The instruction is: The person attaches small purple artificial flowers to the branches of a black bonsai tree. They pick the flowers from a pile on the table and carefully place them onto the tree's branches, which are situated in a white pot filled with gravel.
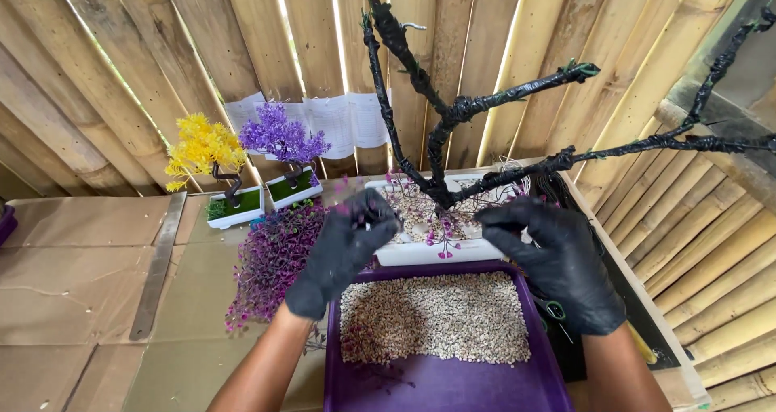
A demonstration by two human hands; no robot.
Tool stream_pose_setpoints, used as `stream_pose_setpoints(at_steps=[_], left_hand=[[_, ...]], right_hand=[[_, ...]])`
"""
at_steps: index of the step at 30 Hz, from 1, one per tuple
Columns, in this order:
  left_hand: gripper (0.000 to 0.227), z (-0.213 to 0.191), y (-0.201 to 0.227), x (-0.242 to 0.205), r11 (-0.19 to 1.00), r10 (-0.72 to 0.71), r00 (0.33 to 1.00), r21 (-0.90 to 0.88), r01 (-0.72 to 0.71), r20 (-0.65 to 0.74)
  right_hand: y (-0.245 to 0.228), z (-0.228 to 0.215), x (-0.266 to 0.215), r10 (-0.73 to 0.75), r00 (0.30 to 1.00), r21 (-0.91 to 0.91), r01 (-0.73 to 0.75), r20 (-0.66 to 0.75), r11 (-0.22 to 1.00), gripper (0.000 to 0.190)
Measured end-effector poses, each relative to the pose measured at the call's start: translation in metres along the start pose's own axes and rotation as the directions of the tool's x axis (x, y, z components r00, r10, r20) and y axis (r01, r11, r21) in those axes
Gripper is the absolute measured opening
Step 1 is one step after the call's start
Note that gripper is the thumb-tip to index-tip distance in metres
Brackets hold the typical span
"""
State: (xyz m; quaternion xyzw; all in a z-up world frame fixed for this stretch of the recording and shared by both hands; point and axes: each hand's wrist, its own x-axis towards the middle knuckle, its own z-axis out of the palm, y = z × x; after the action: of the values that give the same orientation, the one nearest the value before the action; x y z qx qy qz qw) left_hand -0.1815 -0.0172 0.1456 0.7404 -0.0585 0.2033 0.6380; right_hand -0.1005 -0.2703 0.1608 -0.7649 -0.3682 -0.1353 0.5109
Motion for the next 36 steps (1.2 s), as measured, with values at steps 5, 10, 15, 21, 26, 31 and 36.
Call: stream_pose_setpoints(at_steps=[5,10,15,21,26,31,36], left_hand=[[0.010,0.012,-0.031,0.029,0.997,-0.029,0.990,-0.070,0.019,-0.140],[0.017,0.019,-0.051,0.034,0.992,-0.071,0.959,-0.122,0.039,-0.273],[0.015,0.030,-0.076,0.040,0.983,-0.136,0.922,-0.168,0.079,-0.363],[0.013,0.037,-0.082,0.028,0.936,-0.049,0.949,-0.345,-0.065,-0.313],[0.027,0.040,-0.134,0.041,0.938,-0.072,0.894,-0.335,-0.090,-0.443],[0.058,0.028,-0.247,0.042,0.794,0.094,0.962,-0.564,-0.227,-0.255],[0.025,0.042,-0.113,0.035,0.947,-0.133,0.882,-0.321,-0.021,-0.452]], right_hand=[[0.010,0.017,0.031,0.065,0.996,-0.118,-0.071,-0.059,0.990,0.028],[0.028,0.037,0.046,0.033,0.999,-0.278,-0.035,-0.009,0.960,0.043],[0.048,0.050,0.051,-0.110,0.992,-0.315,0.126,0.068,0.941,0.065],[0.035,0.058,0.056,-0.142,0.982,-0.113,0.156,0.121,0.981,0.059],[0.041,0.059,0.056,-0.168,0.982,-0.144,0.179,0.082,0.973,0.042],[0.047,0.063,0.062,-0.100,0.988,-0.259,0.128,0.119,0.957,0.041],[0.044,0.072,0.065,0.065,0.995,-0.089,-0.059,0.071,0.994,0.031]])
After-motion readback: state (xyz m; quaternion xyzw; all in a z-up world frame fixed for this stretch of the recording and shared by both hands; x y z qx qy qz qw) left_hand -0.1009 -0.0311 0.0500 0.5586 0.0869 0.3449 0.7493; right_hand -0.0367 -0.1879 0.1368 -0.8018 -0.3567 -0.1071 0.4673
